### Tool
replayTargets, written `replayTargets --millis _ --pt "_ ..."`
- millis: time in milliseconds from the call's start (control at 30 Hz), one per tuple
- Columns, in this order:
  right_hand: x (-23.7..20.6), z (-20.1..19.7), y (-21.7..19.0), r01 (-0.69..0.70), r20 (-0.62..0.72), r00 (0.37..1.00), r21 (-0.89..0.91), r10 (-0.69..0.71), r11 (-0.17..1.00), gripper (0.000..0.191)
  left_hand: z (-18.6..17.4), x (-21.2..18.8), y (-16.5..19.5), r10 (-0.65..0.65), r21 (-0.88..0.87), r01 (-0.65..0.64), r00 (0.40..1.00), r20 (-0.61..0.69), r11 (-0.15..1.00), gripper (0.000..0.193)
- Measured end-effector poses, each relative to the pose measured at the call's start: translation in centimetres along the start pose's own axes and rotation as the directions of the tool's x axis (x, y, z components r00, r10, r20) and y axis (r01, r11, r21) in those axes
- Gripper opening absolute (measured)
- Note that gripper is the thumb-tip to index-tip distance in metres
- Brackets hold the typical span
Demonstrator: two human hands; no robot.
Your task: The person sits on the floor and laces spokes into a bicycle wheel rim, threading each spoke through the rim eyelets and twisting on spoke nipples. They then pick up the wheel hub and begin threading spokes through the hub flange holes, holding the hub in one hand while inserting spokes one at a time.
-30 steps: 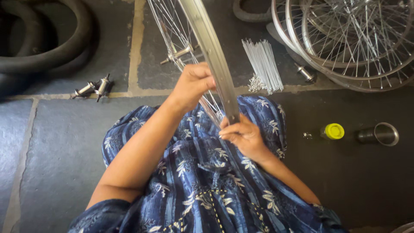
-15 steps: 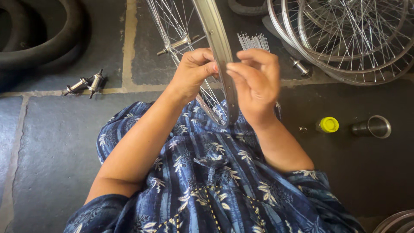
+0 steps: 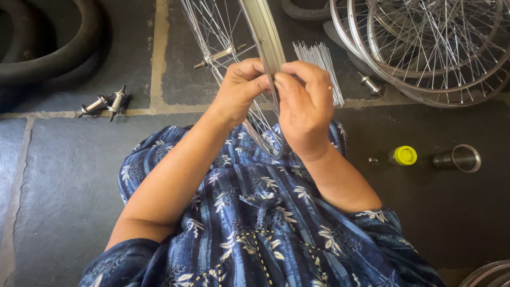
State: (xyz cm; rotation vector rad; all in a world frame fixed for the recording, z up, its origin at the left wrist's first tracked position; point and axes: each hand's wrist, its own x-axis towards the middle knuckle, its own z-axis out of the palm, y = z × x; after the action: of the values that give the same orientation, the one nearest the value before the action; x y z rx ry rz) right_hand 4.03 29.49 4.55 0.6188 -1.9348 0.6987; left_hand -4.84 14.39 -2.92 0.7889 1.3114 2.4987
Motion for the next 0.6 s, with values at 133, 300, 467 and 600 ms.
replayTargets --millis 133,300,467,600 --pt "0.18 0.06 -0.07 -0.05 0.001 0.999 0.039 0.05 0.998 0.025 0.11 -0.04 0.14 0.02 0.031 -0.019 1.0 -0.005 0.999 0.018" --pt "-0.02 -0.28 0.13 -0.079 -0.014 0.997 0.111 0.081 0.991 0.024 0.31 -0.05 0.18 -0.015 -0.017 0.014 1.0 -0.017 1.0 0.019" --pt "-0.5 -0.03 0.1 -0.006 -0.023 1.0 0.009 0.006 1.0 0.024 0.16 -0.06 -0.08 0.036 0.036 -0.036 0.999 0.006 0.999 0.014" --pt "-0.47 0.15 0.25 0.034 -0.028 0.999 -0.004 -0.034 0.999 0.024 0.0 -0.08 -0.12 0.004 -0.006 -0.004 1.0 -0.006 1.0 0.015"
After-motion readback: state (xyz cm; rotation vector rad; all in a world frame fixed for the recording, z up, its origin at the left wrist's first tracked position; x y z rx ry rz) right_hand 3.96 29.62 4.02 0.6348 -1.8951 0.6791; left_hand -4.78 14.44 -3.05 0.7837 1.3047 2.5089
